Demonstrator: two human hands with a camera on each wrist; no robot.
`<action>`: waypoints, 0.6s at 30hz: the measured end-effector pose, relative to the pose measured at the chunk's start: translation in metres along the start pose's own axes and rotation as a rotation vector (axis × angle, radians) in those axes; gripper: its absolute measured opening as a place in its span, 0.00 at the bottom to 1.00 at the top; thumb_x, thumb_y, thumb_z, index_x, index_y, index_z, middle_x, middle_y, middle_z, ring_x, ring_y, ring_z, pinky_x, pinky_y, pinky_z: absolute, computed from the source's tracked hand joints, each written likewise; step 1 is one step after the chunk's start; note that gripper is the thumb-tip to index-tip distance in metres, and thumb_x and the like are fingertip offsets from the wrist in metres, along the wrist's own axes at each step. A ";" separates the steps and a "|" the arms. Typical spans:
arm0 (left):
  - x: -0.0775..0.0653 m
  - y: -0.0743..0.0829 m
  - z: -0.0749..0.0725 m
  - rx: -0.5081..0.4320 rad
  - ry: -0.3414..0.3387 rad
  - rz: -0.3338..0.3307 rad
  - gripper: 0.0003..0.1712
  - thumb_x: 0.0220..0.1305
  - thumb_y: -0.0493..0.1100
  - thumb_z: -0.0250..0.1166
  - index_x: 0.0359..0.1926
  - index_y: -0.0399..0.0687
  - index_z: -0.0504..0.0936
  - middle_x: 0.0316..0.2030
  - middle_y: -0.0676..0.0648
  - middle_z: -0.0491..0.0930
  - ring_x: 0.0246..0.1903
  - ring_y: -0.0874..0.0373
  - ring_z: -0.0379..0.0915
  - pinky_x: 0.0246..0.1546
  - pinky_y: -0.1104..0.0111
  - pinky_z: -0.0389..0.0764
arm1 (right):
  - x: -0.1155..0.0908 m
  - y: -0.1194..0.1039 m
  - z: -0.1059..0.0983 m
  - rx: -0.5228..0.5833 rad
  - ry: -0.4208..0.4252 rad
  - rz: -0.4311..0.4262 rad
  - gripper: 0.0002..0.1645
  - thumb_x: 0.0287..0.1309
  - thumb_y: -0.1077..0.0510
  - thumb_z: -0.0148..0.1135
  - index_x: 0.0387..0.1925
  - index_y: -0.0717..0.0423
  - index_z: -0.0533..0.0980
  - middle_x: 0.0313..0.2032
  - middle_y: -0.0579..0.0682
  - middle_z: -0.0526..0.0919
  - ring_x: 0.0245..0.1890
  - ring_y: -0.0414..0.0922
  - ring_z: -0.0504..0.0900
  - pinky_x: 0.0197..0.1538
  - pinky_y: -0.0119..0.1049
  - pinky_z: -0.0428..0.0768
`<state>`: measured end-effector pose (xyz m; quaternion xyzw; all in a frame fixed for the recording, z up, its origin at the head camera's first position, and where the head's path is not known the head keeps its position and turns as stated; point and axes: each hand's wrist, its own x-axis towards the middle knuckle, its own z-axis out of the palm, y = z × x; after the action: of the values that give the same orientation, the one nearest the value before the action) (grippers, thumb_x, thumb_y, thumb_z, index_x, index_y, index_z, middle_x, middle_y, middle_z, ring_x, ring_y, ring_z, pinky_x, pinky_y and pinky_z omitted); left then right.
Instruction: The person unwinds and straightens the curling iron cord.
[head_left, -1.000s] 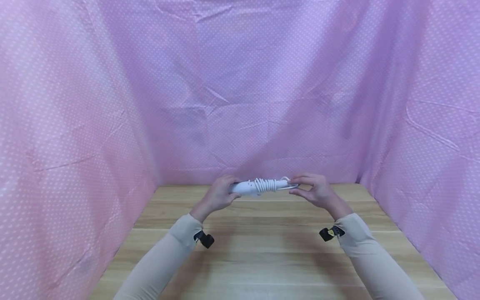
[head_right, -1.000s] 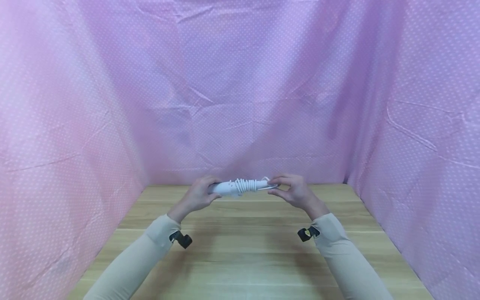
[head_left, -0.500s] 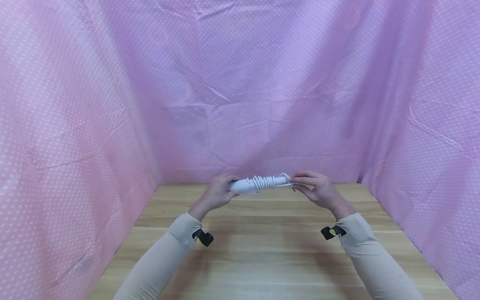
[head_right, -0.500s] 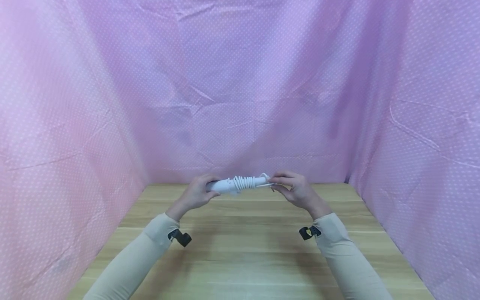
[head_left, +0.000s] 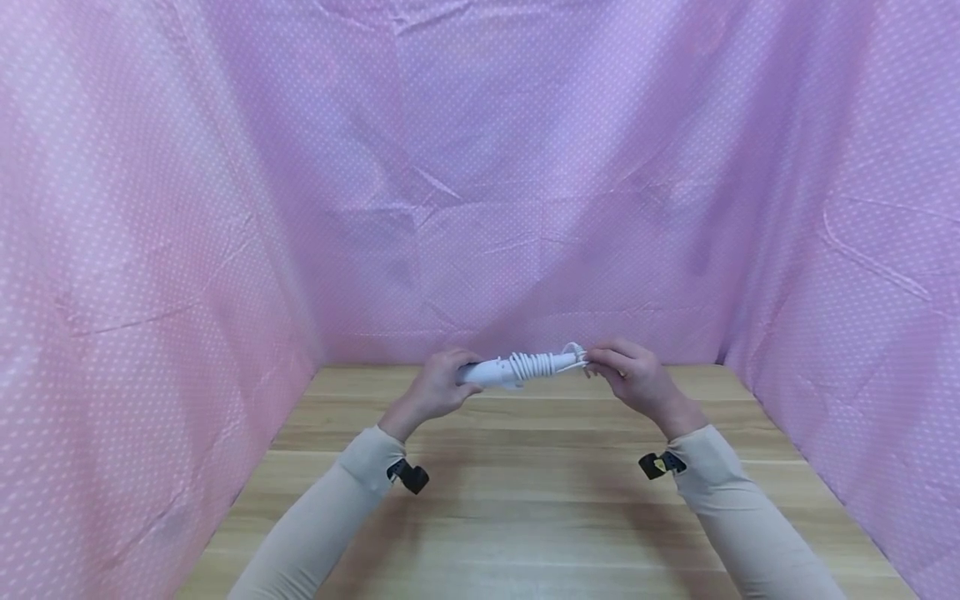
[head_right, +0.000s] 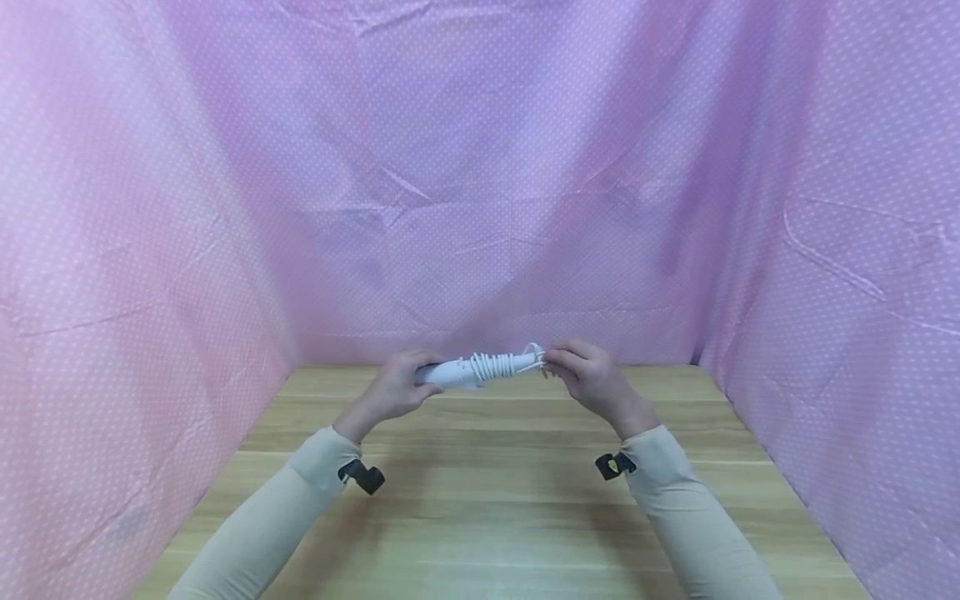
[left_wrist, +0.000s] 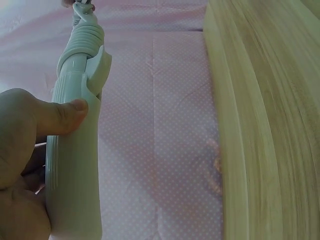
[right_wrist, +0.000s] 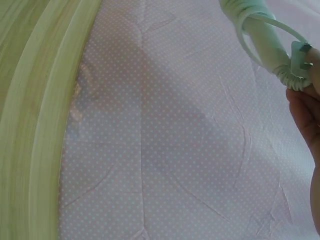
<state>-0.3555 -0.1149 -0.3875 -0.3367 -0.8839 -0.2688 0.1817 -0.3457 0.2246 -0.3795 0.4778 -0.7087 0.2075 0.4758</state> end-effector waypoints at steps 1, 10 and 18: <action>0.000 0.001 0.000 -0.004 -0.002 0.002 0.21 0.51 0.38 0.76 0.48 0.43 0.83 0.46 0.45 0.84 0.47 0.51 0.79 0.50 0.57 0.81 | 0.000 0.000 0.000 -0.018 0.001 -0.008 0.07 0.59 0.61 0.65 0.36 0.63 0.83 0.33 0.51 0.83 0.29 0.43 0.82 0.36 0.29 0.82; -0.004 0.004 0.001 0.013 -0.004 0.011 0.21 0.51 0.39 0.75 0.48 0.43 0.83 0.47 0.46 0.83 0.47 0.52 0.79 0.50 0.57 0.81 | 0.001 -0.006 0.005 -0.098 -0.073 -0.001 0.05 0.61 0.64 0.59 0.35 0.64 0.77 0.30 0.51 0.76 0.27 0.44 0.73 0.28 0.36 0.75; -0.006 0.001 0.002 0.006 -0.017 0.004 0.20 0.52 0.39 0.75 0.48 0.44 0.83 0.47 0.46 0.84 0.48 0.52 0.79 0.50 0.57 0.81 | 0.002 -0.010 0.009 -0.136 -0.107 -0.044 0.06 0.62 0.63 0.55 0.34 0.63 0.76 0.30 0.50 0.74 0.28 0.43 0.70 0.28 0.35 0.72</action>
<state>-0.3505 -0.1162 -0.3918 -0.3401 -0.8857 -0.2630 0.1754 -0.3417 0.2128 -0.3838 0.4704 -0.7349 0.1227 0.4729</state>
